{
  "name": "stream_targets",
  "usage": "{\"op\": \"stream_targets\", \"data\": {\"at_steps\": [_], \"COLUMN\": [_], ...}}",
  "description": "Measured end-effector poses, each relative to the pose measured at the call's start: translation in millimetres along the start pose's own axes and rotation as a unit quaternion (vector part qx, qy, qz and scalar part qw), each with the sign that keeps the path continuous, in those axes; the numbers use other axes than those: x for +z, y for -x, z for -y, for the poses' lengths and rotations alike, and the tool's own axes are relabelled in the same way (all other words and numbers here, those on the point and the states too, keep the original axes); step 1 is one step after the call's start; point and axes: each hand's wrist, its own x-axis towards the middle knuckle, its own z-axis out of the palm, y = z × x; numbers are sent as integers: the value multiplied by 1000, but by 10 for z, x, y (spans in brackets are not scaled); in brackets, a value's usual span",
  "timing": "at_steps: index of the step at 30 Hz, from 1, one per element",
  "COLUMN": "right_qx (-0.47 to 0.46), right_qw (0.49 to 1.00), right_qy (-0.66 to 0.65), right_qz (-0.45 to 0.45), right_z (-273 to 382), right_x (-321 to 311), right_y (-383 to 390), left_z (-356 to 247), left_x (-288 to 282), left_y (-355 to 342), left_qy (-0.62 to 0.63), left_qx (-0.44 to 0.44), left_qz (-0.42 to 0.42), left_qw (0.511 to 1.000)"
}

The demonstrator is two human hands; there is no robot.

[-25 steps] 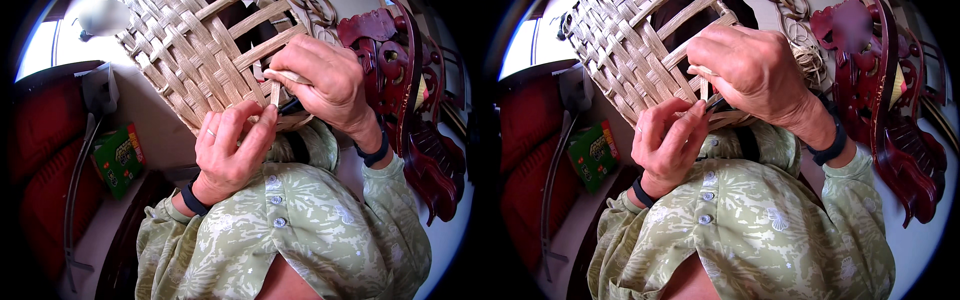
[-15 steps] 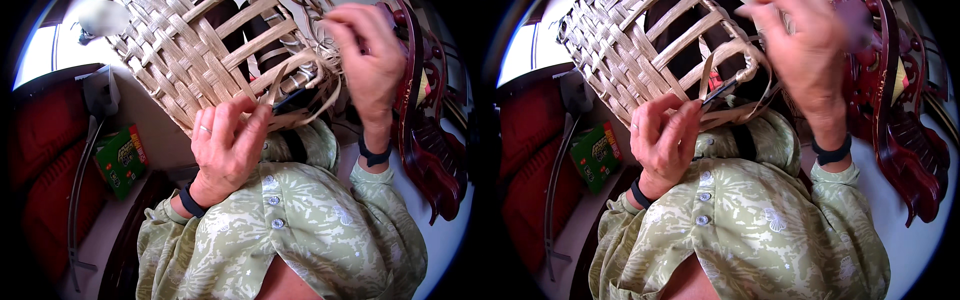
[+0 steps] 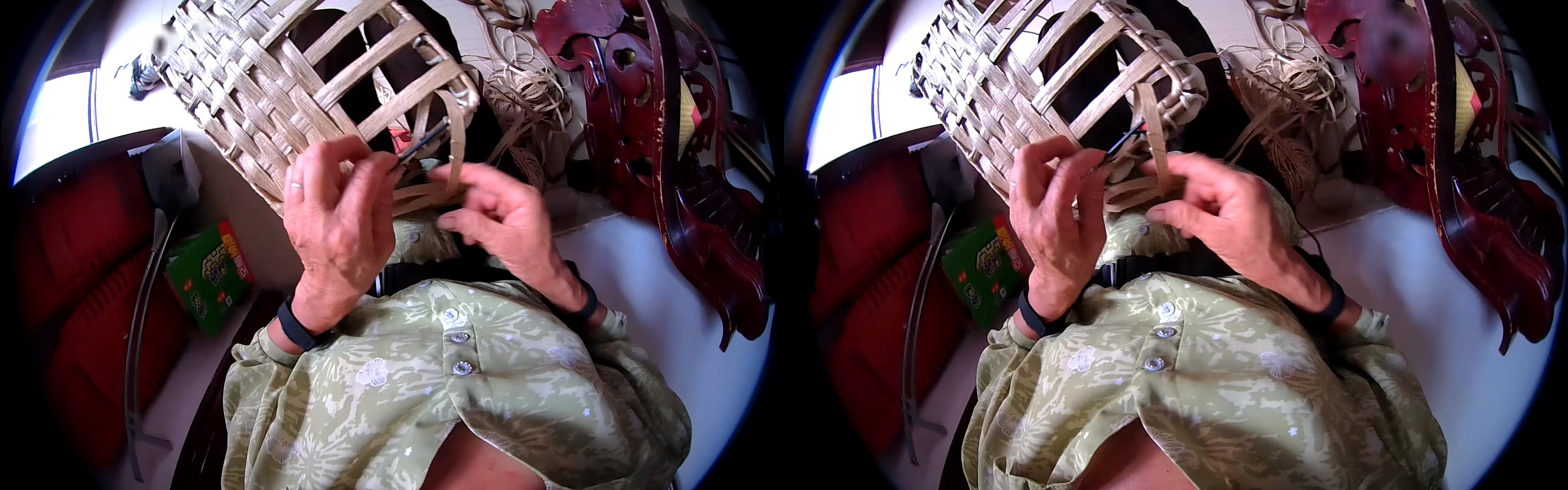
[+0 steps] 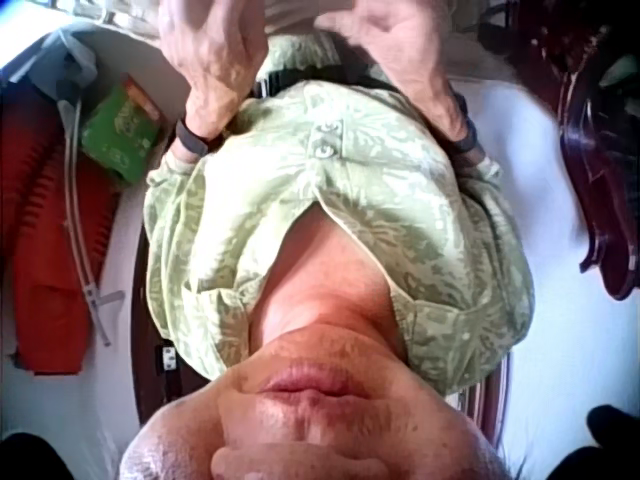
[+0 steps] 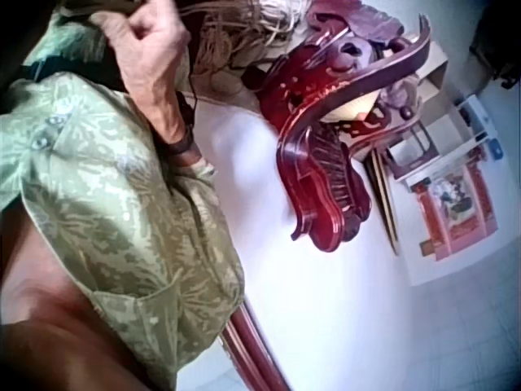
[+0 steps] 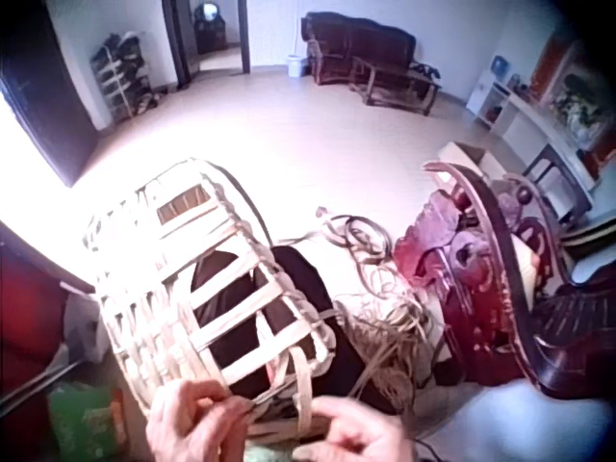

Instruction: The person weaves a basket by hand using flexible wooden strips, threading a long strip through the vertical slats and pulling it into place.

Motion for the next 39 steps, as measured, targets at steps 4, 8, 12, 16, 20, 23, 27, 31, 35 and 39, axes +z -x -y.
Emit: {"op": "stream_targets", "data": {"at_steps": [4,8,12,16,20,23,27,31,35,39], "right_qx": [107,5,-455,-726,-575,-442,-281,-260,-226,-324], "right_qw": [988,1000,841,608,802,864,937,948,968,922], "right_qy": [-97,-20,197,306,92,208,194,166,95,197], "right_qz": [45,-3,-218,-98,-137,-125,-75,-79,-54,-83], "right_z": [-16,434,1102,1356,1029,858,395,250,144,61], "right_x": [-81,-547,-547,-626,-328,-535,-218,-57,53,97], "right_y": [-47,-29,-341,-1086,-942,-395,-138,-252,-392,-492], "left_z": [32,47,34,27,-11,-57,-120,-146,-148,-149], "left_x": [-26,-28,-33,-20,23,12,-18,-30,-21,-34], "left_y": [7,2,-16,-85,-119,-160,-225,-244,-235,-201], "left_qy": [27,55,64,72,87,62,88,80,78,76], "left_qx": [6,-3,-4,-11,-72,-96,-95,-81,-58,-34], "left_qz": [8,15,12,17,16,3,3,-4,-13,-5], "left_qw": [1000,998,998,997,994,993,992,993,995,997]}}
